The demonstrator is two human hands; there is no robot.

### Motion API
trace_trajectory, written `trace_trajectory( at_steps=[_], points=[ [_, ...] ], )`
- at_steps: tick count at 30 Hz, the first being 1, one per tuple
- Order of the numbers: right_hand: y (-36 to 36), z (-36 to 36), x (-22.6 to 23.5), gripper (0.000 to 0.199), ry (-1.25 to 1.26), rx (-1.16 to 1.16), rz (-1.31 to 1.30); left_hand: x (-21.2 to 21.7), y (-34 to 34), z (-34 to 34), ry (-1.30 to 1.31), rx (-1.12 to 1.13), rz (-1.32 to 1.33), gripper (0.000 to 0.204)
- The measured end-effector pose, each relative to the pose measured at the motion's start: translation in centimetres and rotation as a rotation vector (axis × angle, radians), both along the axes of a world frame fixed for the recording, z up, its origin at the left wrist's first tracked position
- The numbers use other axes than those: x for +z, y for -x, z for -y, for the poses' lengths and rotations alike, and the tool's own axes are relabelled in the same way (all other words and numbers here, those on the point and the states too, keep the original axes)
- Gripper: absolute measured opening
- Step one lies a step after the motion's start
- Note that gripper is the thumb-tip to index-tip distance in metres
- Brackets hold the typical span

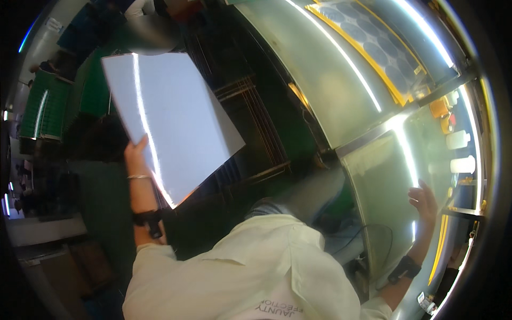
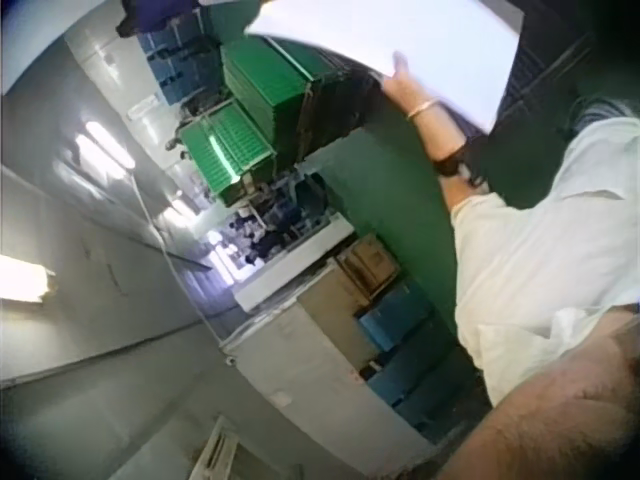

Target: Inspecting, cleaning, and organizing various industrial panels at a workstation.

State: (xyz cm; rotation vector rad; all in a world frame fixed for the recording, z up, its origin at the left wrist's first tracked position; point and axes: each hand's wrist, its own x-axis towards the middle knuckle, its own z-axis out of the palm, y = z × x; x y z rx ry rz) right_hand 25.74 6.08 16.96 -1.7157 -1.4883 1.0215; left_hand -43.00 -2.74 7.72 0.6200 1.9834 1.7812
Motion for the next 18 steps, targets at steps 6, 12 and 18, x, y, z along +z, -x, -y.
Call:
trace_trajectory(
  at_steps=[6,12,18],
  points=[
    [-1.1,6.9,-0.9,0.035,0.024,-0.183,0.132,-13.9,-6.5,-6.0,0.187,0.056,-0.145,0.017],
    [-2.0,11.9,-2.4,0.034,0.065,-0.313,0.087,-19.9,-13.5,-8.6,0.347,0.084,-0.244,0.017],
    [-2.0,14.1,-4.1,0.033,0.159,-0.417,0.034,-21.1,-16.2,-9.7,0.362,0.079,-0.227,0.019]
  ],
)
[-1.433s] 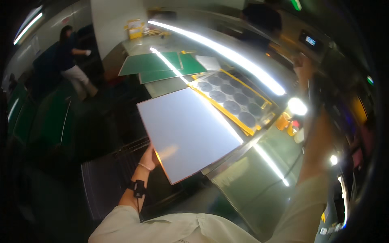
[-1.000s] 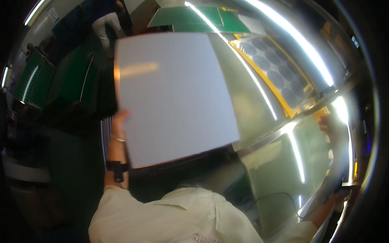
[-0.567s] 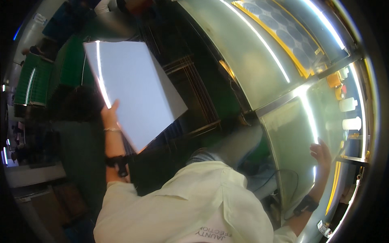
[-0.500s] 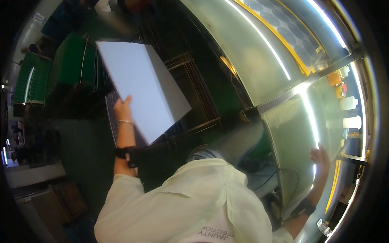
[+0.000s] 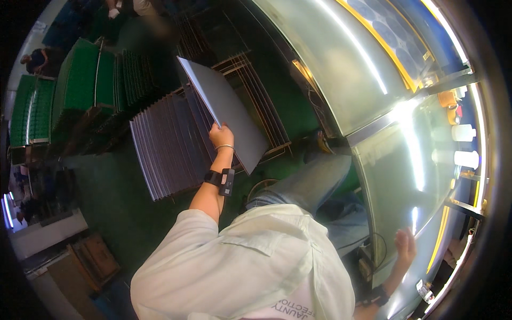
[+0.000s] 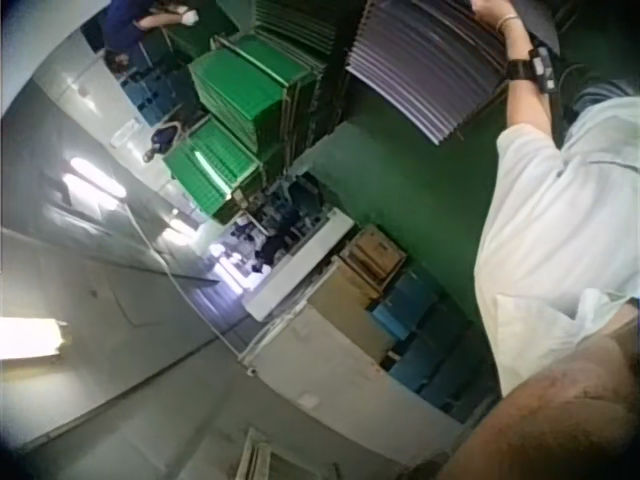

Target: Inspecting, cleaning, and organizing various industrial panels at a workstation.

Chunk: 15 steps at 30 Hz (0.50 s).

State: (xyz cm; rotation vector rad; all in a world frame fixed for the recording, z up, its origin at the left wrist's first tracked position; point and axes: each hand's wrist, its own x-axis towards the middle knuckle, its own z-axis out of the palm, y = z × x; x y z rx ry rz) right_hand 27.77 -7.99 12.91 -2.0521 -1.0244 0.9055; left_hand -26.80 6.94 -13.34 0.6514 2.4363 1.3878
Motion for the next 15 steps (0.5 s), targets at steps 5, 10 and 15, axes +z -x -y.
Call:
trace_trajectory(
  at_steps=[5,10,15],
  points=[
    [0.6,0.0,-0.5,0.033,0.009,-0.013,-0.010,-0.4,-0.4,-0.4,0.099,-0.040,-0.002,0.023],
    [1.1,0.1,-0.2,0.034,0.007,-0.020,-0.022,-0.3,-1.4,-0.7,0.019,-0.023,0.014,0.026],
    [0.6,0.3,-0.5,0.033,0.017,-0.024,-0.035,0.3,-1.7,-0.8,0.010,-0.034,0.059,0.025]
  ],
)
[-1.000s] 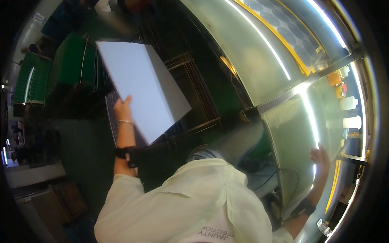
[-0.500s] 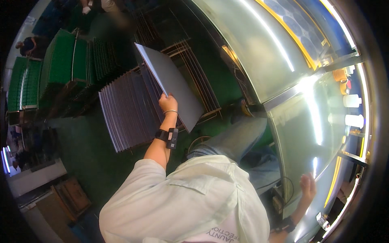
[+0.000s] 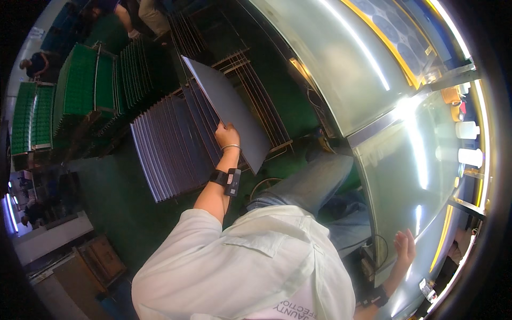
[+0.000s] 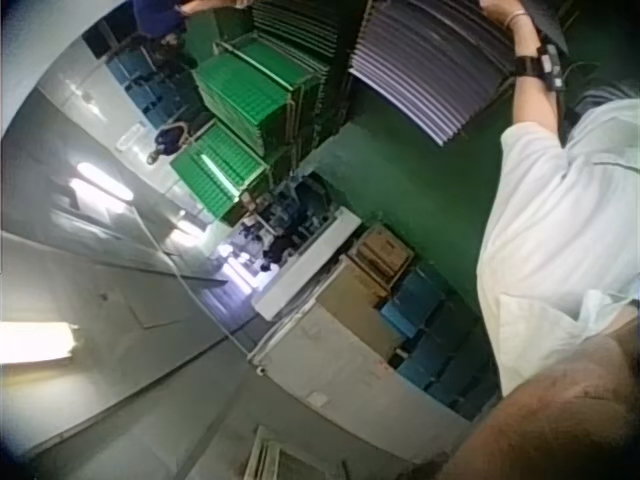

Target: Inspecting, cleaning, and organizing various industrial panels at a workstation.

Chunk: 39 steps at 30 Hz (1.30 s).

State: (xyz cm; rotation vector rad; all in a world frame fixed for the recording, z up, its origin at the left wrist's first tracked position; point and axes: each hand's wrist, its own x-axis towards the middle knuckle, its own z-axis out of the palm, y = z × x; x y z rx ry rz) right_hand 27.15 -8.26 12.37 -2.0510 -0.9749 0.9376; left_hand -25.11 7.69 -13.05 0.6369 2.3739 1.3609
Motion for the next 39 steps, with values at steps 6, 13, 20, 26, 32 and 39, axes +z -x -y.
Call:
trace_trajectory(
  at_steps=[6,13,20,26,32,39],
  points=[
    [-0.4,0.0,-0.2,0.033,0.015,-0.004,-0.009,-0.3,-0.5,-0.2,0.026,-0.006,-0.054,0.031],
    [-1.0,0.1,-0.8,0.033,0.002,0.001,0.010,-0.7,-1.1,-0.6,0.008,-0.012,-0.062,0.033],
    [-1.7,0.6,-1.2,0.032,-0.003,-0.010,0.037,0.0,-1.5,-2.5,0.086,-0.055,-0.070,0.036],
    [-2.8,1.4,-1.3,0.032,0.002,-0.037,0.031,-0.7,-2.2,-3.9,0.095,-0.086,-0.069,0.037],
    [-1.9,1.7,-0.8,0.032,-0.001,-0.070,0.000,-1.2,-1.4,-5.1,0.162,-0.074,-0.090,0.034],
    [-2.8,2.9,-0.9,0.032,-0.005,-0.157,0.008,-2.4,-1.7,-7.8,0.351,-0.195,-0.102,0.033]
  ],
)
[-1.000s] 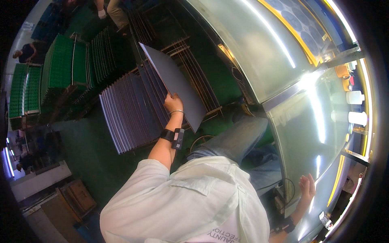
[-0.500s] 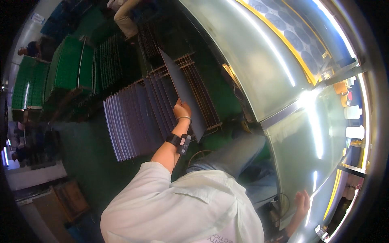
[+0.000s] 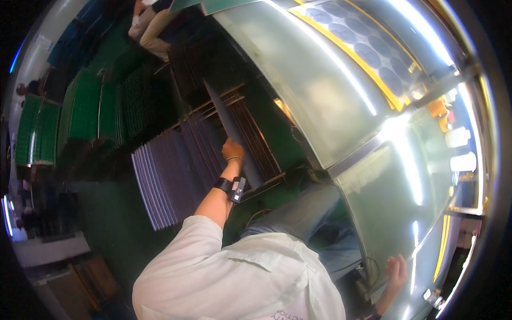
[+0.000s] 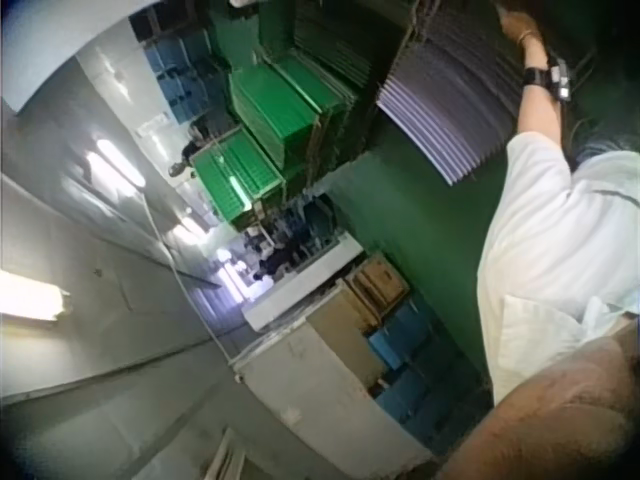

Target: Inspecting, cleaning, and organizing various industrial panels at a workstation.

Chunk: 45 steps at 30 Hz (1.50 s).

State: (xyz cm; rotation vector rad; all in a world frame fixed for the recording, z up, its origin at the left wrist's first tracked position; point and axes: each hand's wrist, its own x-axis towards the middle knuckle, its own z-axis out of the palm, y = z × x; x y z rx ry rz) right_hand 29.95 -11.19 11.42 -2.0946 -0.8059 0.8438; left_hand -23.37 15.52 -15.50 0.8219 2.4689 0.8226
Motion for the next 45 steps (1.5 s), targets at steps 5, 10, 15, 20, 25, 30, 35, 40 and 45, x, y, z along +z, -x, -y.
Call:
trace_trajectory(
  at_steps=[5,10,15,20,25,30,35,40,45],
  points=[
    [-1.4,-1.5,1.7,0.030,-0.121,0.079,0.037,-15.0,10.6,1.0,-0.321,-0.765,-0.169,0.049],
    [-4.2,1.8,4.2,0.031,-0.268,-0.215,0.077,-15.6,7.2,5.5,-0.082,-1.490,-0.551,0.034],
    [-12.1,9.4,5.3,0.034,-0.454,-0.531,0.031,-2.9,-2.7,6.9,-0.115,-1.137,-0.449,0.027],
    [-25.3,6.6,9.7,0.045,-0.933,-0.703,-0.303,10.5,-11.7,4.3,-0.409,-1.218,-0.441,0.027],
    [-35.2,-1.2,13.8,0.067,-0.867,-0.743,-0.216,15.5,-20.8,3.3,-0.507,-1.402,-0.441,0.027],
    [-42.5,-4.0,12.6,0.032,-0.959,-0.677,0.101,16.1,-26.4,3.3,-0.498,-1.569,-0.421,0.027],
    [-32.8,2.0,11.4,0.021,-1.146,-0.785,-0.090,15.4,-27.5,3.5,-0.469,-1.630,-0.408,0.027],
    [-17.0,18.7,9.0,0.040,-1.493,-0.486,-0.312,14.9,-29.9,3.2,-0.504,-1.756,-0.386,0.027],
    [-3.7,27.9,3.0,0.033,-1.558,-0.916,-0.336,14.7,-31.8,3.2,-0.574,-1.895,-0.351,0.027]
  ],
)
